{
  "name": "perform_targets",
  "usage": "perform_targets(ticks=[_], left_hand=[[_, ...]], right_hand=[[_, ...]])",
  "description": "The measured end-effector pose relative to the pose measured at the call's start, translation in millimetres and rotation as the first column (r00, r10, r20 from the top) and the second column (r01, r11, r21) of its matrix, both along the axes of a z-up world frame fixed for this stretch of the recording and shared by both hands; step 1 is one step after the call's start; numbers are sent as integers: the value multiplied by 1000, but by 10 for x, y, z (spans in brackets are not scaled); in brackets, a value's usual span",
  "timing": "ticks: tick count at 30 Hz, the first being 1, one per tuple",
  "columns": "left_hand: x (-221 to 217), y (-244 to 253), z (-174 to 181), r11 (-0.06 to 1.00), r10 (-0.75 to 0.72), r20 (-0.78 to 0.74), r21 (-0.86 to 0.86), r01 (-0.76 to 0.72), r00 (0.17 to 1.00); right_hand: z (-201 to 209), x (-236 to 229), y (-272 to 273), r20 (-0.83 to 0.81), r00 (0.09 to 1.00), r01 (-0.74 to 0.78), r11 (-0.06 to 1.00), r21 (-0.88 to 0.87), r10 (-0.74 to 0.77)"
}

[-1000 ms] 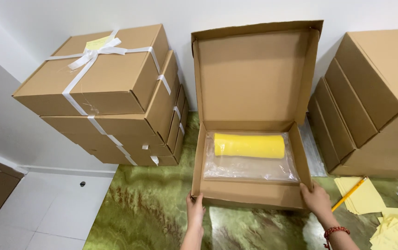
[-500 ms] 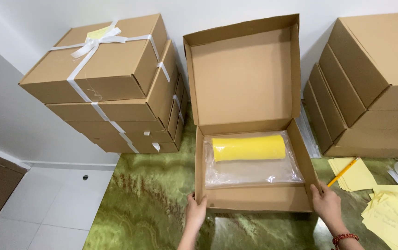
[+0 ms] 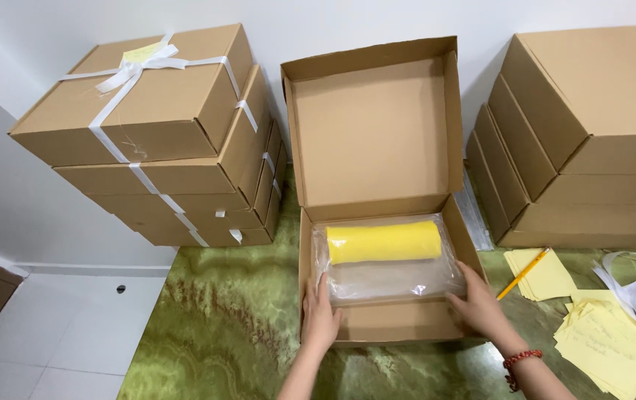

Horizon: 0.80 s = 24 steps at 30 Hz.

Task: Untying ribbons from boxes, opening them, and hanging yellow shirts on a clothing rack

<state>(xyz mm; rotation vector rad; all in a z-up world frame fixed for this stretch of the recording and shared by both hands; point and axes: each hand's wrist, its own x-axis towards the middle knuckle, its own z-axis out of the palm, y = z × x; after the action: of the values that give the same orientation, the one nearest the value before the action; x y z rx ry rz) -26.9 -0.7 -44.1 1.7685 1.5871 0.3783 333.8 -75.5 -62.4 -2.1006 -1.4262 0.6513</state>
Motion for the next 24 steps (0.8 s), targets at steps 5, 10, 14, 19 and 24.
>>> perform_targets(ticks=[5, 10, 14, 19, 24], left_hand=[[111, 73, 66, 981, -41, -100, -194, 21, 994], [155, 163, 136, 990, 29, -193, -127, -54, 981], [112, 306, 365, 991, 73, -86, 118, -63, 994], [-15, 570, 766, 981, 195, 37, -26, -194, 980], [10, 738, 1340, 887, 461, 573, -281, -366, 678]], right_hand=[[431, -309, 84, -42, 998, 21, 943, -331, -36], [132, -191, 183, 117, 991, -25, 953, -303, 63], [359, -84, 300, 77, 996, 68, 970, -233, -51], [805, 58, 306, -246, 948, 189, 980, -67, -200], [1435, 48, 372, -743, 644, 376, 921, 102, -181]])
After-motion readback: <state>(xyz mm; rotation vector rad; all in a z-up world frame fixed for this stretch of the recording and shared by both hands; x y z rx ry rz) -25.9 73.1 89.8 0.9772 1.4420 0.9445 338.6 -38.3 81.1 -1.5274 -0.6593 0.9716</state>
